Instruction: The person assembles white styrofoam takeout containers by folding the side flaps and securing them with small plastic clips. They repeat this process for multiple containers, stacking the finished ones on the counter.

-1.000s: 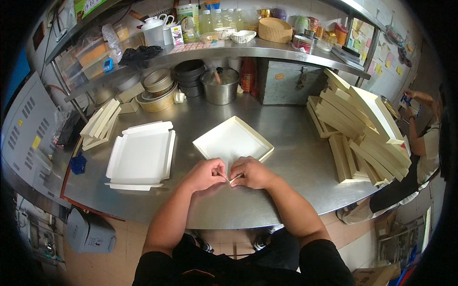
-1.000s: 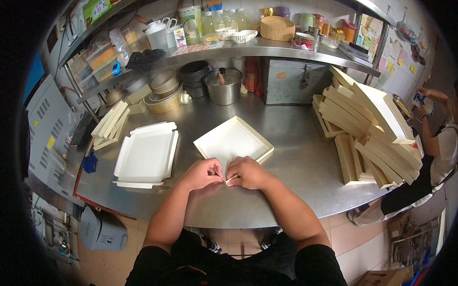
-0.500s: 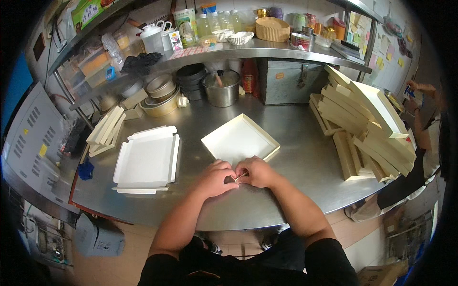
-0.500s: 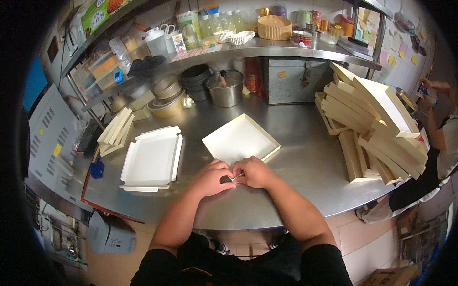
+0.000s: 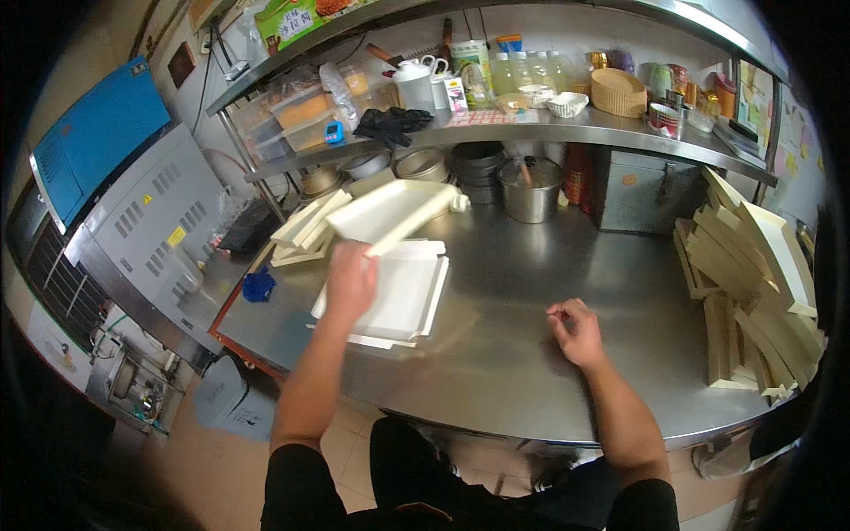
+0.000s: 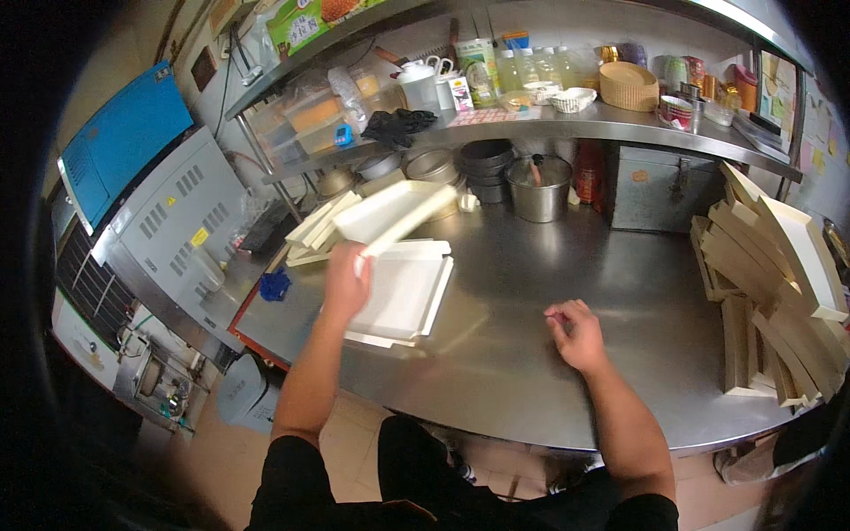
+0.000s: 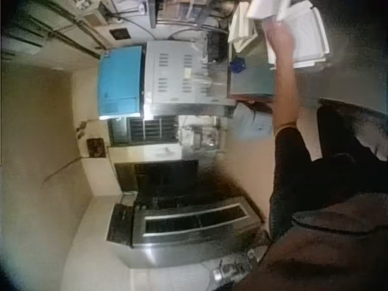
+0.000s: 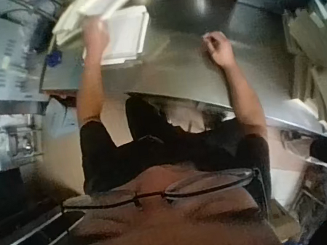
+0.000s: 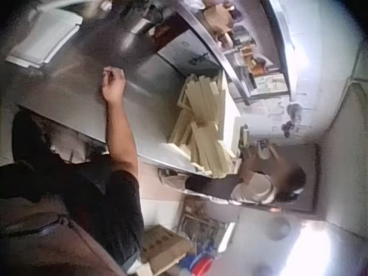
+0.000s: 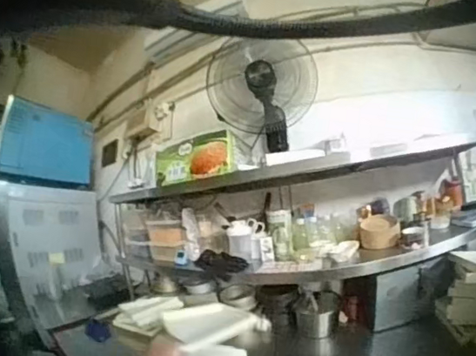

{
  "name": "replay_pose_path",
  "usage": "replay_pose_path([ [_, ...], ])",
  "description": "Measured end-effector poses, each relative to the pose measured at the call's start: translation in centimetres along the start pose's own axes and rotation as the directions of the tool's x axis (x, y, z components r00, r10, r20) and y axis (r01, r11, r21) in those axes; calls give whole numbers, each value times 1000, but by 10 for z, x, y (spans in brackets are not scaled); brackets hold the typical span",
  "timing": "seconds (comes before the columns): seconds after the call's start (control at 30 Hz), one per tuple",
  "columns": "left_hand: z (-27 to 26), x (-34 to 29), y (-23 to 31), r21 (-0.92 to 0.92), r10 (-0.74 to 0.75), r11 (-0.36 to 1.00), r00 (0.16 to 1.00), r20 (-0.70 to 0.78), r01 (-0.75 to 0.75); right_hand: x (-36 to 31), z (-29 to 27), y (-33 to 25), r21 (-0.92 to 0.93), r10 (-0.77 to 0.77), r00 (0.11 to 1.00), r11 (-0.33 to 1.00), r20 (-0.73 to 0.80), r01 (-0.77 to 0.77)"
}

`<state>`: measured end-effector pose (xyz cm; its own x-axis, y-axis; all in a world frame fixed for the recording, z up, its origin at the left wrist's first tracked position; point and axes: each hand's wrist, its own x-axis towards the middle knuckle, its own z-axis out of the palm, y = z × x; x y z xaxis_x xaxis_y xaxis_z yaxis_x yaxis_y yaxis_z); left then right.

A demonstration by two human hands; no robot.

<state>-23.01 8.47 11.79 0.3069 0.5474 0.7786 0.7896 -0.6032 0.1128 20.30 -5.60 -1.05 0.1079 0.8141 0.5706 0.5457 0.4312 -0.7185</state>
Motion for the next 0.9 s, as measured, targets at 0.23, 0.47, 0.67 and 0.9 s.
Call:
replay_pose_path([
  [0.23,-33,57,-181,158,-378,912,925,-33,378,8,5,7,-116,159,979,983,125,-145],
  [0.47,8,18,-171,208,-248,951,967,60,231,5,2,8,-146,156,981,980,115,-139],
  [0.67,-10,-62,-62,-211,60,920,416,908,329,8,8,10,-181,205,961,968,184,-171],
  [0.9,-5,-74,-81,-270,65,835,402,913,479,9,7,9,-118,194,969,977,154,-177],
])
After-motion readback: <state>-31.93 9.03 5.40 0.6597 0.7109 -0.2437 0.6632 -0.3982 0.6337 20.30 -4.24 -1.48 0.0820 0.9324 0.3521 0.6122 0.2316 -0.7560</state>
